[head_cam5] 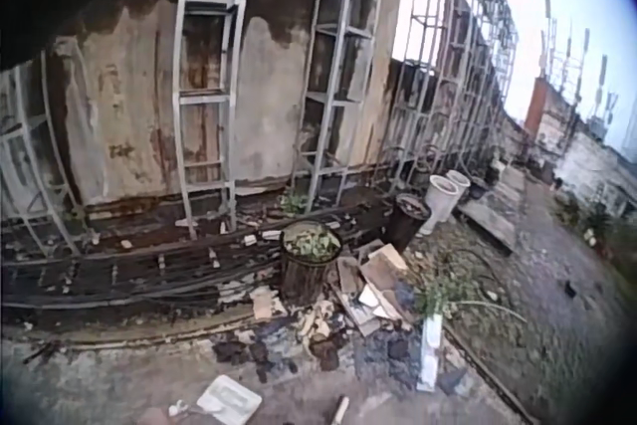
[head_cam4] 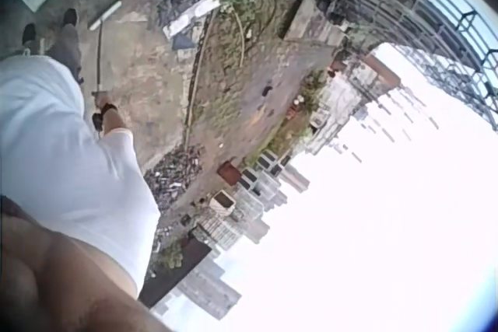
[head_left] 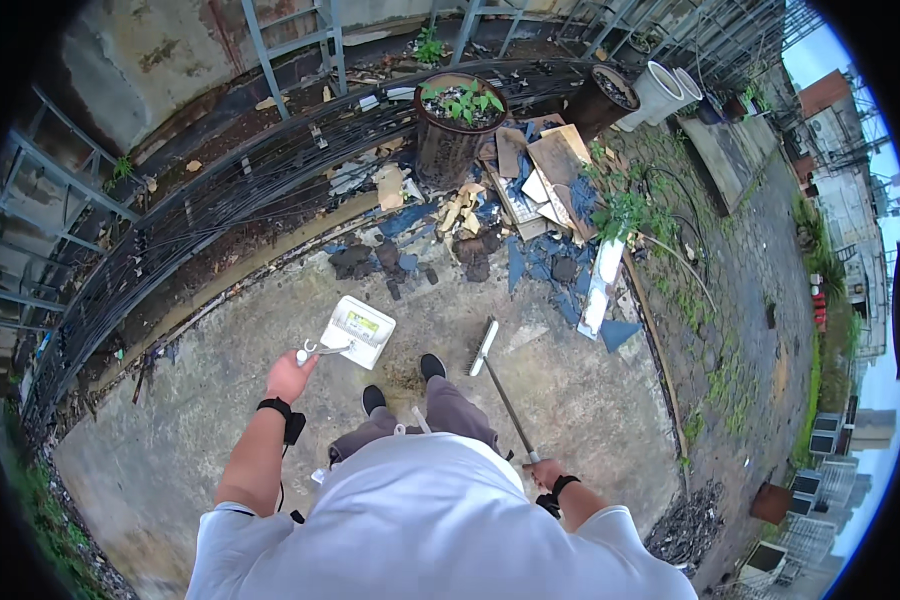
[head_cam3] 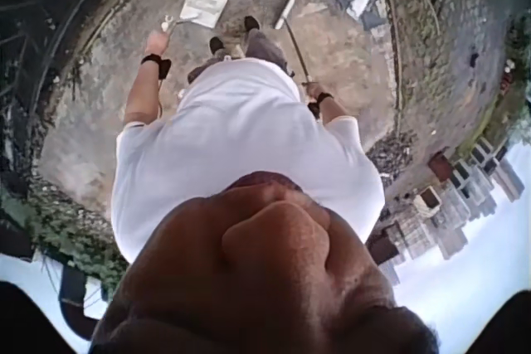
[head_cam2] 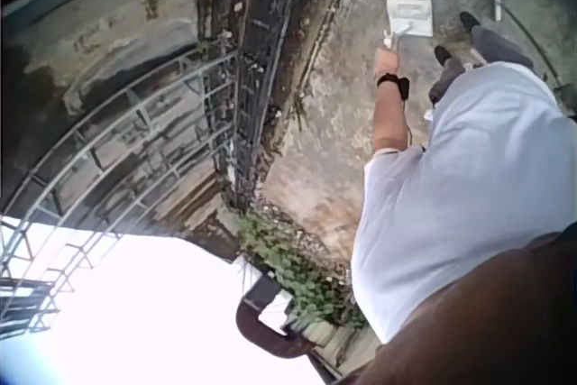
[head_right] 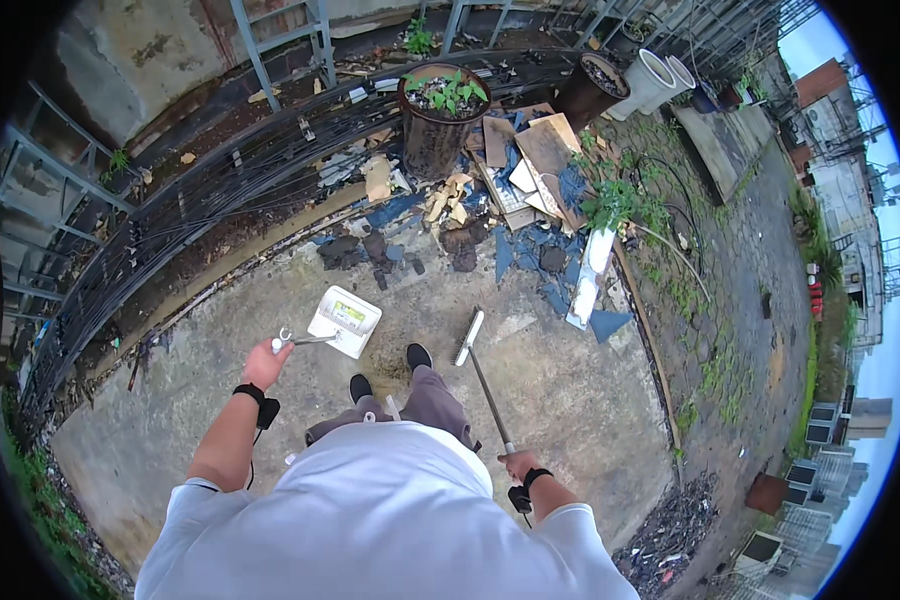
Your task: Sweep trash and debris into a dustpan on an outdoor rooftop.
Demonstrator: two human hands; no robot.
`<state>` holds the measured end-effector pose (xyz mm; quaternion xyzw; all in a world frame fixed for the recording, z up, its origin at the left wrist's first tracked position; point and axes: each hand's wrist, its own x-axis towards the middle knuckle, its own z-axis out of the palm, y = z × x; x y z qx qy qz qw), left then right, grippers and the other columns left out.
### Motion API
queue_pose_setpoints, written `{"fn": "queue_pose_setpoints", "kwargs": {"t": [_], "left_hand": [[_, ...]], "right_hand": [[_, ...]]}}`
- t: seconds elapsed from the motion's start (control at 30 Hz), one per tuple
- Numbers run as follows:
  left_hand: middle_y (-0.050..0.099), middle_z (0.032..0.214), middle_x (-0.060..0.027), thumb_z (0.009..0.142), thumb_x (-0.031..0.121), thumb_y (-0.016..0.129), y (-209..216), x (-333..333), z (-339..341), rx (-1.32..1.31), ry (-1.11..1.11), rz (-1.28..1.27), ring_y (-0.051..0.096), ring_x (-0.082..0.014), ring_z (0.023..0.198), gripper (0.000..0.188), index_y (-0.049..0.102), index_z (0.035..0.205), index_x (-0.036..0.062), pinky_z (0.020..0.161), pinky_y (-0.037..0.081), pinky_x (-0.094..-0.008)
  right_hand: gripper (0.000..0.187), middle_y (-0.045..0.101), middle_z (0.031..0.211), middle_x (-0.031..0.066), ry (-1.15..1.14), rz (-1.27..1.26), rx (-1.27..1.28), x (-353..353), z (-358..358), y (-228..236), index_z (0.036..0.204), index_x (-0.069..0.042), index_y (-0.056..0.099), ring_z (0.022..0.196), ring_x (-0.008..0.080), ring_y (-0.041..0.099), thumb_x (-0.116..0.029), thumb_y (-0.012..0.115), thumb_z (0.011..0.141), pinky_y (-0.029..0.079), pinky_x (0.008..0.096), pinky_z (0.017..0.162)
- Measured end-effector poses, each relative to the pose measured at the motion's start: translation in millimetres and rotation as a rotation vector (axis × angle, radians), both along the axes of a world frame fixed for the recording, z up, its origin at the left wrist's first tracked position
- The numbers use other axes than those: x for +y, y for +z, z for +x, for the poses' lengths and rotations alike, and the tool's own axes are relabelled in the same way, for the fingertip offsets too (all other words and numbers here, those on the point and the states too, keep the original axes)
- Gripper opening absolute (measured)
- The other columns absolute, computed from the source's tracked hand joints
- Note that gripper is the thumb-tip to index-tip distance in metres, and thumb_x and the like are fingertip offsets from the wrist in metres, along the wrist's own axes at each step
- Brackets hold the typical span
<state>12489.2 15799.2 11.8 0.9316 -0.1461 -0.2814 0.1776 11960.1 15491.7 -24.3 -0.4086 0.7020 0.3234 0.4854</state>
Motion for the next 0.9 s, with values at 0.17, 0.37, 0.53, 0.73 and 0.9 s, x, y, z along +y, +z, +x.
{"fn": "queue_pose_setpoints", "kwargs": {"t": [0.17,0.37,0.53,0.73,0.9], "left_hand": [[0.067,0.096,-0.0223,0.086,0.051,0.063,-25,11,11,0.061,-0.102,0.041,0.063,-0.041,0.094,0.049,0.064,0.098,0.0026,0.079,0.049,-0.0492],[0.068,0.1,-0.022,0.087,0.049,0.062,-53,12,21,0.061,-0.209,0.062,0.063,-0.0404,0.097,0.048,0.063,0.103,0.0033,0.083,0.05,-0.0488],[0.068,0.102,-0.0212,0.087,0.048,0.06,-51,17,24,0.079,-0.202,0.046,0.063,-0.0399,0.097,0.048,0.063,0.103,0.003,0.083,0.05,-0.0486],[0.068,0.098,-0.0193,0.087,0.049,0.06,-57,46,9,0.12,-0.169,0.082,0.064,-0.038,0.093,0.045,0.064,0.102,0.0063,0.08,0.051,-0.0482],[0.068,0.094,-0.018,0.087,0.049,0.06,-62,55,-6,0.102,-0.164,0.057,0.065,-0.0372,0.09,0.043,0.063,0.098,0.0065,0.078,0.051,-0.0477]], "right_hand": [[0.024,0.063,0.064,0.0081,0.095,-0.152,0.119,60,-12,-17,0.073,-0.003,0.065,0.054,0.0195,0.061,-0.024,0.069,0.086,0.048,0.0361,0.049],[0.034,0.067,0.116,0.0171,0.806,-0.224,0.382,64,8,-4,0.109,-0.005,0.07,0.108,0.0301,0.065,-0.025,0.052,0.089,0.051,0.0386,0.091],[0.04,0.065,0.118,0.0196,0.906,-0.2,0.197,23,27,7,0.108,-0.003,0.069,0.109,0.0363,0.062,-0.035,0.06,0.086,0.051,0.0426,0.091],[0.036,0.068,0.101,0.0242,1.121,-0.293,0.06,-27,138,-3,0.092,0.001,0.071,0.098,0.0388,0.065,-0.032,0.063,0.08,0.053,0.0443,0.086],[0.018,0.068,0.087,0.0237,1.424,-0.361,-0.153,-55,266,-47,0.076,-0.003,0.072,0.085,0.0384,0.067,-0.016,0.06,0.073,0.053,0.0455,0.077]]}}
